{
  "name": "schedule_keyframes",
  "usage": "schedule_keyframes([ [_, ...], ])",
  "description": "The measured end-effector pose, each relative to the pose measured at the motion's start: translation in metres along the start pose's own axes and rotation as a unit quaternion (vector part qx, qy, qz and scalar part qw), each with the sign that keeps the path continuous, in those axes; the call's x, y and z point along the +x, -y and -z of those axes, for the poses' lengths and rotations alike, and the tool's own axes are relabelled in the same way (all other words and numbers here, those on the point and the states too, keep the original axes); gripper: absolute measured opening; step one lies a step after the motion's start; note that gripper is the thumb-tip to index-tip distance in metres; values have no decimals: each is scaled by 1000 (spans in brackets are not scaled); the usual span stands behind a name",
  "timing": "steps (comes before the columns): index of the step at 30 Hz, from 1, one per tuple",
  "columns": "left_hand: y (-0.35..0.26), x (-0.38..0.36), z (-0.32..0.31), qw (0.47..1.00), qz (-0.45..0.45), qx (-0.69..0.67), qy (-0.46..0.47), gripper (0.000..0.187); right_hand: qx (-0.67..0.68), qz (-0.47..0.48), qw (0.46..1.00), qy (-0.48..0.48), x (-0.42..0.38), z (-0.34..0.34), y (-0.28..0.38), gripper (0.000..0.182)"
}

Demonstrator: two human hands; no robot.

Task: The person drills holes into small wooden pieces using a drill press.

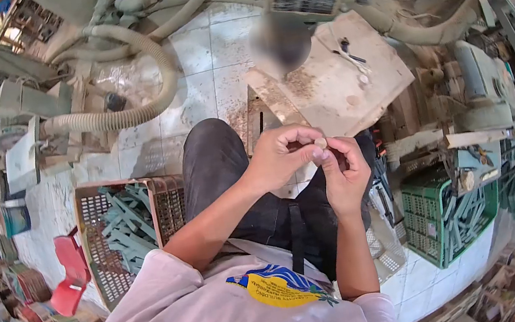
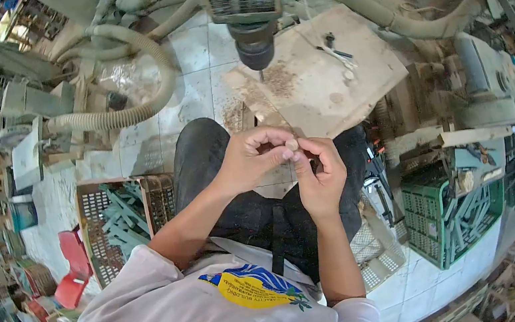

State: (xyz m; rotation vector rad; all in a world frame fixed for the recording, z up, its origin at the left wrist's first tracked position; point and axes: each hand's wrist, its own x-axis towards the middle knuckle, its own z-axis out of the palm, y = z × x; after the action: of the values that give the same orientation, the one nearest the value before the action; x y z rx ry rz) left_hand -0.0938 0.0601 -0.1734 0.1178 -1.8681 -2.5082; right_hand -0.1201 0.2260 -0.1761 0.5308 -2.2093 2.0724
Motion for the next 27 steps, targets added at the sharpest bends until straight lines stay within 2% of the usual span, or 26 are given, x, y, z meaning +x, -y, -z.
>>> schedule_keyframes([
  [2,0,6,13,1000,-3,8,-22,19,-6,-21,1000,13,4,-4,0,15],
  [4,-6,17,26,960,-8,232,-157,19,7,-57,998,-4,11,-1,3,13],
  [5,-6,25,33,960,-7,229,-159,19,10,-50,999,-9,15,2,2,11],
  [6,-2,33,40,912,-90,349,-193,18,12,-61,998,-14,20,5,6,10],
  [7,3,41,45,842,-170,461,-222,18,13,-71,997,-19,25,8,12,9],
  [9,10,53,44,836,-172,464,-236,16,12,-60,998,-28,36,12,22,8],
  [11,7,60,39,794,-167,518,-269,19,12,-48,998,-39,46,17,33,7],
  [15,16,70,39,792,-173,504,-298,16,3,3,998,-57,64,28,57,7],
  [19,21,73,39,787,-183,500,-312,19,-48,164,982,-76,93,51,82,10],
  [21,22,72,38,786,-190,496,-315,22,-5,229,970,-76,109,60,104,14],
  [23,15,70,34,786,-165,505,-316,28,-11,319,947,-27,126,80,129,19],
  [27,15,69,31,791,-162,494,-323,31,-72,380,922,-5,157,103,178,22],
])
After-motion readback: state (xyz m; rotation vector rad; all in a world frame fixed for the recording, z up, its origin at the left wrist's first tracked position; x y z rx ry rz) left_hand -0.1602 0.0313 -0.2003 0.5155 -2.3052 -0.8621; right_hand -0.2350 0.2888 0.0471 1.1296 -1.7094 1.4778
